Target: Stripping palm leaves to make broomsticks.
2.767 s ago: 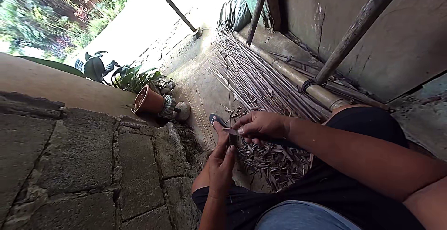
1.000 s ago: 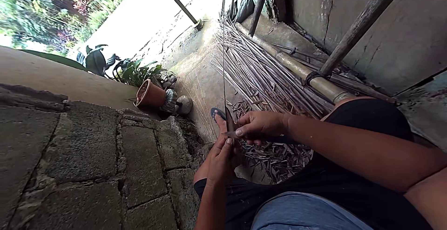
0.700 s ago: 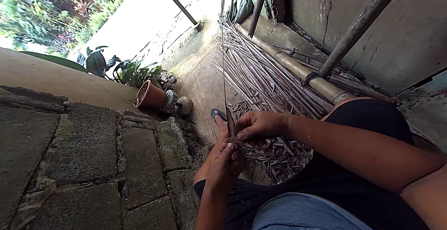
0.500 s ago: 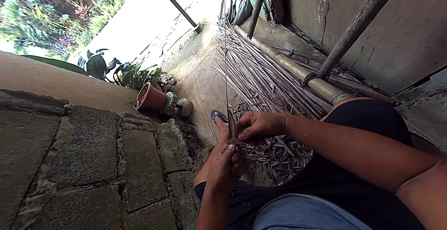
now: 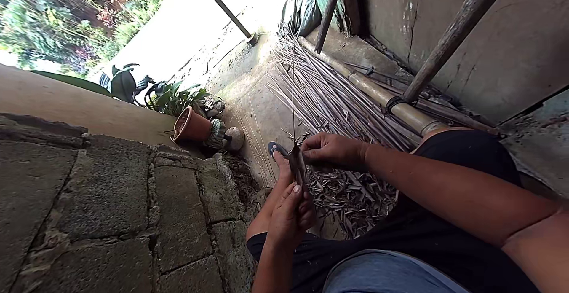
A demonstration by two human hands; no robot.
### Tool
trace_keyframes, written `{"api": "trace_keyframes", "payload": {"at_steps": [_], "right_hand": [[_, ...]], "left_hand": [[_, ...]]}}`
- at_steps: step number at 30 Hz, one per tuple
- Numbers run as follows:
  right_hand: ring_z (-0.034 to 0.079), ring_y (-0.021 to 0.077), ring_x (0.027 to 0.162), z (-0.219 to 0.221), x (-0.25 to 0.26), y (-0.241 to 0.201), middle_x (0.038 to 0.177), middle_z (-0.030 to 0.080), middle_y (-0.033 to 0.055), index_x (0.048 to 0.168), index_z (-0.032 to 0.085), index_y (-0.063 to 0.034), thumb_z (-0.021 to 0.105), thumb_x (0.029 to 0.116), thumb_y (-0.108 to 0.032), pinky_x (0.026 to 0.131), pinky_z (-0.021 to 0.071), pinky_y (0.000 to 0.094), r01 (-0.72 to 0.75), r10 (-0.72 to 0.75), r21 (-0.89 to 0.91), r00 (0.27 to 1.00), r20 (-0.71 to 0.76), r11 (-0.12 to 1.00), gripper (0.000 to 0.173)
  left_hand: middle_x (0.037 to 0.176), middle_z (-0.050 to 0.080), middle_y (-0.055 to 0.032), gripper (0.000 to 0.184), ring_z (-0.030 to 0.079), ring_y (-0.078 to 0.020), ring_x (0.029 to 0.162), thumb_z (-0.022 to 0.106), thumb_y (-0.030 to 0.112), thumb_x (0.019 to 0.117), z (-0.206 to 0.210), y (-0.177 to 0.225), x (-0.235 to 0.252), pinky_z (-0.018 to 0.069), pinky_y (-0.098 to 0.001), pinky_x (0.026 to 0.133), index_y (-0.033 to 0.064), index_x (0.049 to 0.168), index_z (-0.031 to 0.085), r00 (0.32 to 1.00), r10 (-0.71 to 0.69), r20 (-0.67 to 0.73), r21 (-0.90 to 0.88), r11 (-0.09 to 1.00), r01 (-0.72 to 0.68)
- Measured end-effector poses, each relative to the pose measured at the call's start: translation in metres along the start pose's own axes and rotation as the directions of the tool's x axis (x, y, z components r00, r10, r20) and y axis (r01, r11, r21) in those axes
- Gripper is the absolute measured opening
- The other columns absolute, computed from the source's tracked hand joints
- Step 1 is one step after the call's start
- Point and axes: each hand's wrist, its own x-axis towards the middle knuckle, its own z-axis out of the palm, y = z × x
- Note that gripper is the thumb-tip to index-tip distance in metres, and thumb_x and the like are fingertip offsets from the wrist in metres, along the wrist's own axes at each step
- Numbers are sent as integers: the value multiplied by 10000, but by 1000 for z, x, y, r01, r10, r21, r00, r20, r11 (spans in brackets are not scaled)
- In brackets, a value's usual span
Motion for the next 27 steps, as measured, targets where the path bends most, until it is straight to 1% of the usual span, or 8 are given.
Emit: {"api": "trace_keyframes", "payload": {"at_steps": [7, 10, 15, 18, 20, 21, 24, 27], "right_hand": [[575, 71, 513, 1, 6, 4, 685, 651, 26, 939, 663, -29, 584, 1050, -221, 494, 492, 206, -3, 15, 44, 963, -270, 999, 235], [564, 84, 495, -17, 6, -1, 695, 640, 56, 1023, 627, -21, 529, 1081, -193, 474, 486, 201, -8, 69, 152, 913, -402, 988, 206], [573, 84, 527, -13, 5, 3, 756, 638, 70, 1323, 600, -70, 546, 1063, -179, 493, 506, 212, -82, 120, 197, 974, -193, 977, 287], [569, 85, 532, -2, 6, 10, 764, 631, 56, 1311, 623, -64, 567, 1055, -183, 501, 511, 218, -103, 131, 168, 977, -170, 980, 288], [581, 89, 535, -1, 6, 9, 763, 643, 63, 1307, 617, -47, 546, 1067, -173, 498, 509, 207, -110, 146, 180, 968, -202, 978, 280], [580, 89, 533, -1, 7, 8, 757, 641, 64, 1298, 616, -46, 543, 1069, -170, 496, 507, 204, -115, 154, 186, 964, -216, 976, 271], [569, 89, 516, 1, 5, 4, 740, 636, 70, 1284, 627, -44, 538, 1072, -163, 487, 500, 203, -135, 183, 196, 952, -247, 971, 258], [580, 88, 521, 2, 5, 2, 741, 633, 68, 1289, 605, -43, 520, 1081, -163, 484, 510, 202, -99, 178, 281, 945, -274, 955, 255]], "left_hand": [[589, 442, 50, 311, 437, -47, 437, 395, 286, 1096, -4, 7, 8, 403, -192, 434, 106, 910, 568, 999, 5, -50, 4, 1000, -5], [617, 468, 41, 303, 449, -46, 447, 438, 300, 1083, -6, 6, 4, 407, -184, 434, 115, 885, 573, 1000, -19, -20, -23, 1000, 18], [649, 525, 6, 316, 523, -93, 495, 472, 284, 1055, -17, 2, 5, 454, -225, 463, 118, 809, 578, 998, -51, 33, -191, 980, 57], [647, 522, 6, 348, 531, -101, 491, 506, 360, 1041, -18, 1, 7, 447, -228, 447, 112, 810, 585, 991, -68, 112, -292, 951, 98], [655, 507, 25, 440, 504, -78, 481, 587, 551, 988, -19, -2, 7, 436, -215, 444, 119, 906, 605, 996, -42, 81, -184, 981, 56], [643, 486, 45, 433, 479, -60, 468, 614, 566, 971, -18, -3, 7, 426, -205, 442, 134, 964, 589, 1000, -5, 25, -66, 998, 7], [599, 397, 48, 158, 403, -59, 440, 498, 248, 1044, -12, -8, 10, 393, -219, 425, 94, 1075, 476, 969, 213, -128, 437, 889, -137], [621, 526, -8, 353, 513, -106, 470, 345, 205, 1082, -14, -12, 11, 482, -260, 445, -43, 1140, 590, 912, 395, -111, 730, 655, -195]]}}
